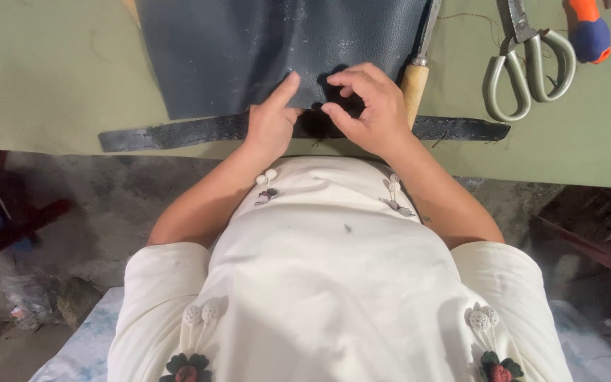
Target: Thinning the edges of a leather piece using a manual skiving knife on a workshop table.
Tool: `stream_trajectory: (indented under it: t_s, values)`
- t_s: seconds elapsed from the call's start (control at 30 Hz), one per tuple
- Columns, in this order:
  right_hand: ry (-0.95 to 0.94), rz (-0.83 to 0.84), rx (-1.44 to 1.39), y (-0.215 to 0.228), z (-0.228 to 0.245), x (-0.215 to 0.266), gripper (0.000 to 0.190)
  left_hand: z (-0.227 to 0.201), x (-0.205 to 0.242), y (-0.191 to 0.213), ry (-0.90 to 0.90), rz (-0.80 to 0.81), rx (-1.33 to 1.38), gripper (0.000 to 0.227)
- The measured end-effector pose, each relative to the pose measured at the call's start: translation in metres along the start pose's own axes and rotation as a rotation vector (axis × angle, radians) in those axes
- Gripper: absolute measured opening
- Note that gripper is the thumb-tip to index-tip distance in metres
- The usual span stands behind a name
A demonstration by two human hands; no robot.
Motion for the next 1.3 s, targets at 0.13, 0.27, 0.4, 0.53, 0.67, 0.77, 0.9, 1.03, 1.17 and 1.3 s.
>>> stream_trajectory:
  t_s: [0.13, 0.27, 0.4, 0.53, 0.67, 0.77, 0.9, 1.03, 1.17, 1.3]
  values:
    - [0.029, -0.005, 0.020, -0.002, 0.000, 0.000, 0.027, 0.004, -0.018, 0.026, -0.044, -0.067, -0.063, 0.040]
    - [-0.001, -0.013, 0.030, -0.004, -0.001, 0.000, 0.024, 0.051, -0.076, 0.094, -0.663, -0.230, -0.176, 0.049]
    - [-0.012, -0.003, 0.076, -0.008, 0.001, -0.002, 0.021, -0.022, -0.034, 0.108, -0.495, -0.353, 0.416, 0.054]
    - [-0.003, 0.006, 0.092, -0.011, 0.003, -0.002, 0.020, -0.024, -0.033, 0.108, -0.342, -0.207, 0.897, 0.060]
    - [0.018, 0.002, 0.077, -0.011, 0.003, -0.002, 0.018, -0.019, -0.043, 0.122, -0.515, -0.059, 0.996, 0.053]
    - [0.018, 0.009, 0.073, -0.012, 0.003, -0.001, 0.019, -0.028, -0.041, 0.135, -0.645, 0.053, 0.992, 0.042]
    - [0.013, 0.020, 0.079, -0.012, 0.004, -0.002, 0.019, -0.010, -0.060, 0.160, -0.569, -0.276, 1.092, 0.047]
    - [0.003, 0.018, 0.076, -0.012, 0.004, -0.002, 0.018, -0.058, -0.027, 0.157, -0.727, -0.020, 0.967, 0.023]
    - [0.008, 0.018, 0.103, -0.013, 0.003, -0.001, 0.019, -0.059, -0.030, 0.147, -0.807, -0.004, 0.890, 0.031]
    - [-0.007, 0.019, 0.096, -0.012, 0.001, 0.000, 0.020, -0.062, -0.028, 0.129, -0.827, 0.014, 0.830, 0.025]
Point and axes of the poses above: each hand's wrist, its own x-axis away from the middle knuckle, its own y-axis out of the back of the hand, z = x × y, the point moved 5 cm from there along -x, towards the middle knuckle, and after that the axes turned 5 degrees about -y, right-handed, at the moved point
